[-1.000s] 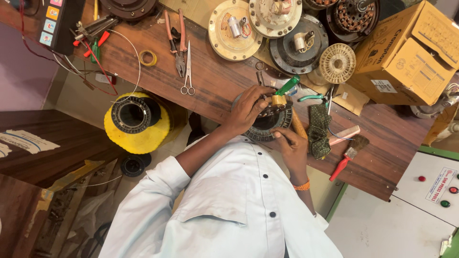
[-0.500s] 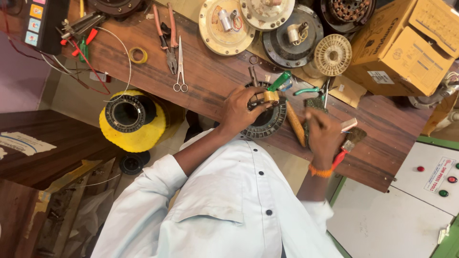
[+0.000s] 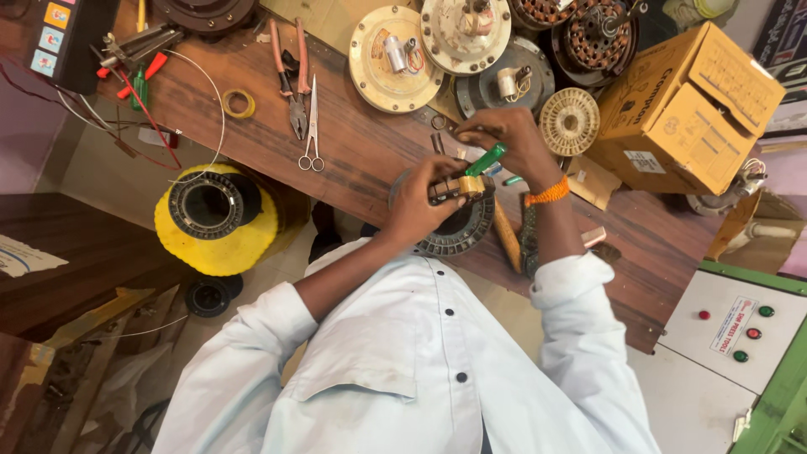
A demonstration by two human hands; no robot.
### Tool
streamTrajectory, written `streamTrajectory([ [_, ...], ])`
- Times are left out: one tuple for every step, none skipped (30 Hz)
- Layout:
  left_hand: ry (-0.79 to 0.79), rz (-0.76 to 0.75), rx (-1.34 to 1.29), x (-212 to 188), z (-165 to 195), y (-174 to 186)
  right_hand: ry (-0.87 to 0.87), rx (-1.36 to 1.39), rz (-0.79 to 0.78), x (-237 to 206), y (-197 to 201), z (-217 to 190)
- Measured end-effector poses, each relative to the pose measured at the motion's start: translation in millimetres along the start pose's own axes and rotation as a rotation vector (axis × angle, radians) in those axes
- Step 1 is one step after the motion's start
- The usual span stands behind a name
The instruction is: The person holds a motor stator and uses a hammer to tap a small wooden block against the copper windings. They then use a green-handled screwdriver to adjust the windings and continue tapping with the hammer. The person rotates the stator to work on different sections.
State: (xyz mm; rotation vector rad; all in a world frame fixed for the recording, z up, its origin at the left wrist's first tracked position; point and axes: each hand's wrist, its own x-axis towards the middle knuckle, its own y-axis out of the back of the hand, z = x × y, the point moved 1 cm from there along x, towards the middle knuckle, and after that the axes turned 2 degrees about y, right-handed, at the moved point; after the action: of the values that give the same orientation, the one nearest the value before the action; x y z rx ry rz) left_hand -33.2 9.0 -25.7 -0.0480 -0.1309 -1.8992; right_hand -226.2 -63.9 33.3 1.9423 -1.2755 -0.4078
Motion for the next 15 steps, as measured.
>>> streamTrajectory([
  [0.161,-0.095,-0.290,3,-4,3,0.044,-0.021,-0.051,8,2,-2],
  [0.324,-0.190,-0.578,7,-10,9,-0.039,0.010,-0.110,14,4,-2],
  [0.491,-0.283,-0.863,10,-14,14,-0.121,0.044,-0.168,22,7,-3],
  [0.458,-0.316,-0.821,12,-17,16,-0.201,0.080,-0.225,28,11,-7],
  [0.429,-0.348,-0.778,14,-20,18,-0.173,0.007,-0.210,32,17,-12],
  [0.399,-0.378,-0.736,15,-22,19,-0.145,-0.065,-0.196,32,24,-20],
  [0.362,-0.378,-0.658,16,-24,18,-0.117,-0.137,-0.185,30,31,-28],
  [0.324,-0.374,-0.581,17,-25,17,-0.189,-0.158,-0.188,22,40,-36],
  [0.285,-0.370,-0.504,17,-25,16,-0.260,-0.181,-0.191,9,50,-46],
  [0.245,-0.360,-0.424,16,-25,16,-0.275,-0.151,-0.125,-6,58,-57],
  [0.210,-0.352,-0.346,13,-23,18,-0.295,-0.119,-0.060,-18,65,-67],
  [0.177,-0.348,-0.271,10,-21,18,-0.379,-0.115,-0.070,-24,70,-72],
  [0.217,-0.339,-0.319,8,-19,17,-0.465,-0.114,-0.081,-30,76,-75],
  [0.252,-0.334,-0.366,8,-16,17,-0.552,-0.117,-0.086,-33,81,-78],
  [0.283,-0.333,-0.408,9,-14,17,-0.569,-0.101,-0.052,-34,83,-80],
])
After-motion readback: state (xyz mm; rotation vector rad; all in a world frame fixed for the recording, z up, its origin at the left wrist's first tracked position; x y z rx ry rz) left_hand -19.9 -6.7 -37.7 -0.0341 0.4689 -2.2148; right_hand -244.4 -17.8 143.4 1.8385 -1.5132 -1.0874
